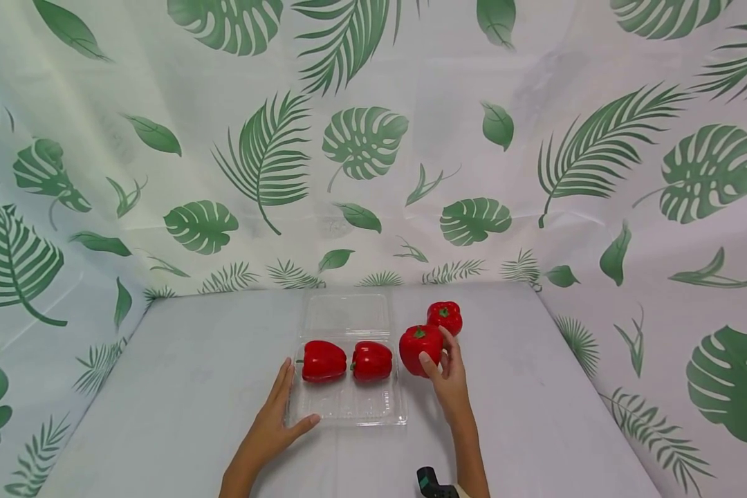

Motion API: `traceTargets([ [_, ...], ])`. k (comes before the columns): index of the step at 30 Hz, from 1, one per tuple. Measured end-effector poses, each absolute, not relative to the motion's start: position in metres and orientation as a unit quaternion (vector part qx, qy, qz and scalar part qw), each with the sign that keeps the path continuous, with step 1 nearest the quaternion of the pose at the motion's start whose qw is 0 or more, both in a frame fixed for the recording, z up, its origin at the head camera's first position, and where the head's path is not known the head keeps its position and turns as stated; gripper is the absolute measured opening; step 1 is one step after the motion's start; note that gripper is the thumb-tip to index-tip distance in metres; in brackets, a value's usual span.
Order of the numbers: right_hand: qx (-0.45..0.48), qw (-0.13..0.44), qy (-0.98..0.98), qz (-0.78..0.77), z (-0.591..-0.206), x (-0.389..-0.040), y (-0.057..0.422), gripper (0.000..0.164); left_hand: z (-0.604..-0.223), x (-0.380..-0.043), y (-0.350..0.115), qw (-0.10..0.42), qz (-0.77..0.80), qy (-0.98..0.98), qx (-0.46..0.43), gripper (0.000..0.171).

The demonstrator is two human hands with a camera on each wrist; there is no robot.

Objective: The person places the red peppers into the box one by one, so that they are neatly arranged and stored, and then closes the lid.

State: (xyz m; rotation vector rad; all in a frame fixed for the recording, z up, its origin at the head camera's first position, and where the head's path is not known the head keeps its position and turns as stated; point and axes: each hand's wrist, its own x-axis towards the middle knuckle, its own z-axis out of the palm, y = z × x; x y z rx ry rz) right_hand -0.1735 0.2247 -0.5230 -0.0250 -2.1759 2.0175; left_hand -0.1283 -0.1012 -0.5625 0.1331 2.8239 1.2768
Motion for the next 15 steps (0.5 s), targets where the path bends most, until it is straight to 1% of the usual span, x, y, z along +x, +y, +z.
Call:
traceTargets([
  [8,0.004,0.108,-0.738,0.666,-0.523,-0.175,0.214,0.073,-0.564,-0.130,-0.101,0.023,0.406,0.913,0.042,0.108],
  [15,0.030,0.104,-0.743,0.660,-0.518,-0.174,0.206,0.074,-0.565,-0.130,-0.101,0.021,0.406,0.913,0.039,0.107],
])
